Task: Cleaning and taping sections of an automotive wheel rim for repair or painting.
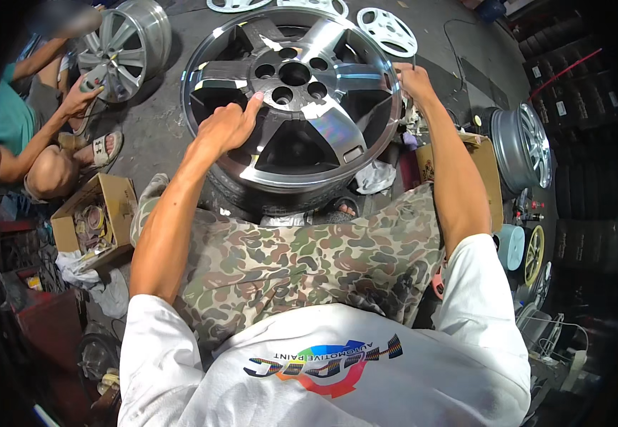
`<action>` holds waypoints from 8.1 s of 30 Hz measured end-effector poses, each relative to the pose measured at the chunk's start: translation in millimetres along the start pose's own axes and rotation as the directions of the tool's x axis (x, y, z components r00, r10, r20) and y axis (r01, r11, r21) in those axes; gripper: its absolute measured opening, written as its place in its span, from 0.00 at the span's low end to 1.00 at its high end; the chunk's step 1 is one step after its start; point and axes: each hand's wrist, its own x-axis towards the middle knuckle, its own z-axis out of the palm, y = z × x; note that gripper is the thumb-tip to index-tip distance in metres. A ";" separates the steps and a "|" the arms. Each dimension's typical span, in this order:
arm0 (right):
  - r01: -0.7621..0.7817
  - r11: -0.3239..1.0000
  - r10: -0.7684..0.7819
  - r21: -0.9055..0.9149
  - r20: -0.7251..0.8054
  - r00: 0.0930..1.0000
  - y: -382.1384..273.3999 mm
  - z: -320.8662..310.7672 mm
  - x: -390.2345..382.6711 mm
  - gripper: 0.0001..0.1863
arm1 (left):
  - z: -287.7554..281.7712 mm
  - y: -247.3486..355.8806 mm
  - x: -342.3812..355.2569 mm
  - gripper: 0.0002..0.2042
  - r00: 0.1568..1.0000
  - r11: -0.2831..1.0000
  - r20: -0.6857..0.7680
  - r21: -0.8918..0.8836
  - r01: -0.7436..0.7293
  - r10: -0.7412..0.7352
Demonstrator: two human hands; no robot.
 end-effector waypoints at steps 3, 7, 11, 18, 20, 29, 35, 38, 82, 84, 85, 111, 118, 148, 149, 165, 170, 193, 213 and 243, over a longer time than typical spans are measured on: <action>-0.022 0.983 -0.011 -0.180 -0.181 0.983 -4.0 -12.1 4.1 0.20 | -5.8 -1.1 -1.0 0.48 0.999 0.998 0.050 -0.069 0.008 -0.005; -0.177 0.977 0.186 0.121 -0.066 0.980 -56.0 -73.6 -50.5 0.17 | -11.9 -9.1 -1.1 0.48 0.995 0.996 0.086 -0.079 -0.034 0.040; -0.238 0.895 0.176 0.376 0.193 0.965 -78.9 -87.6 -155.5 0.15 | -9.4 -9.1 0.2 0.46 0.996 0.996 0.009 0.013 -0.087 0.087; -0.398 0.767 0.232 0.503 0.361 0.903 -42.2 -61.6 -208.8 0.13 | -17.6 6.2 -14.0 0.30 0.963 0.979 -0.178 0.034 -0.200 0.203; -0.264 0.819 0.126 0.510 0.288 0.949 -18.3 -74.3 -203.4 0.17 | -16.2 20.3 -30.1 0.21 0.888 0.941 -0.315 0.067 -0.331 0.335; -0.243 0.874 0.380 -0.420 0.282 0.881 208.6 -87.3 -289.1 0.15 | 43.7 82.3 -151.4 0.14 0.644 0.678 0.226 -0.354 -0.644 0.731; -0.162 0.589 0.211 -0.792 -0.043 0.977 255.2 -52.4 -342.2 0.14 | 126.9 90.8 -202.0 0.17 0.621 0.850 0.591 -0.255 -0.461 0.514; -0.210 0.508 0.186 -0.836 -0.132 0.974 258.9 -43.3 -345.5 0.14 | 144.9 88.7 -204.7 0.16 0.353 0.745 0.674 -0.469 -0.474 0.649; -0.342 0.879 0.143 0.331 0.502 0.853 76.0 -4.3 -240.3 0.11 | 176.3 82.1 -195.5 0.13 0.462 0.715 0.570 -0.372 -0.591 0.679; -0.346 0.881 0.123 0.323 0.551 0.825 64.5 7.0 -235.7 0.10 | 175.2 78.6 -195.0 0.13 0.464 0.712 0.562 -0.378 -0.592 0.684; -0.337 0.887 0.111 0.315 0.563 0.819 60.4 12.8 -234.6 0.11 | 174.7 76.4 -194.9 0.13 0.471 0.715 0.556 -0.391 -0.580 0.685; -0.263 0.919 0.066 0.294 0.543 0.837 79.9 39.8 -229.9 0.10 | 175.5 68.0 -192.3 0.12 0.472 0.724 0.566 -0.392 -0.568 0.676; -0.158 0.902 -0.063 0.402 0.484 0.873 90.6 46.8 -234.6 0.14 | 165.7 76.7 -190.2 0.12 0.476 0.744 0.594 -0.365 -0.559 0.649; -0.110 0.915 -0.084 0.389 0.449 0.890 97.5 67.2 -220.2 0.11 | 162.9 83.5 -184.9 0.13 0.434 0.757 0.659 -0.337 -0.560 0.614; -0.028 0.921 -0.156 0.388 0.433 0.888 97.0 68.0 -219.5 0.11 | 163.0 83.5 -185.0 0.13 0.435 0.762 0.660 -0.344 -0.548 0.612; -0.042 0.937 -0.117 0.346 0.427 0.897 88.4 64.2 -225.0 0.10 | 164.8 81.4 -186.2 0.12 0.457 0.755 0.625 -0.368 -0.542 0.633; -0.008 0.927 -0.151 0.374 0.394 0.907 91.6 65.1 -225.8 0.09 | 162.7 83.2 -185.1 0.13 0.444 0.753 0.640 -0.353 -0.555 0.627; 0.075 0.967 -0.154 0.244 0.323 0.934 108.6 42.4 -225.6 0.10 | 158.6 84.3 -182.1 0.13 0.461 0.755 0.626 -0.352 -0.553 0.629; -0.322 0.929 0.242 -0.180 -0.364 0.900 309.7 81.9 -238.2 0.20 | 170.6 75.6 -192.7 0.12 0.486 0.737 0.572 -0.369 -0.567 0.661; -0.064 0.674 0.036 -0.736 -0.053 0.998 290.6 59.3 -180.1 0.23 | 180.0 62.3 -188.0 0.11 0.509 0.719 0.522 -0.370 -0.588 0.685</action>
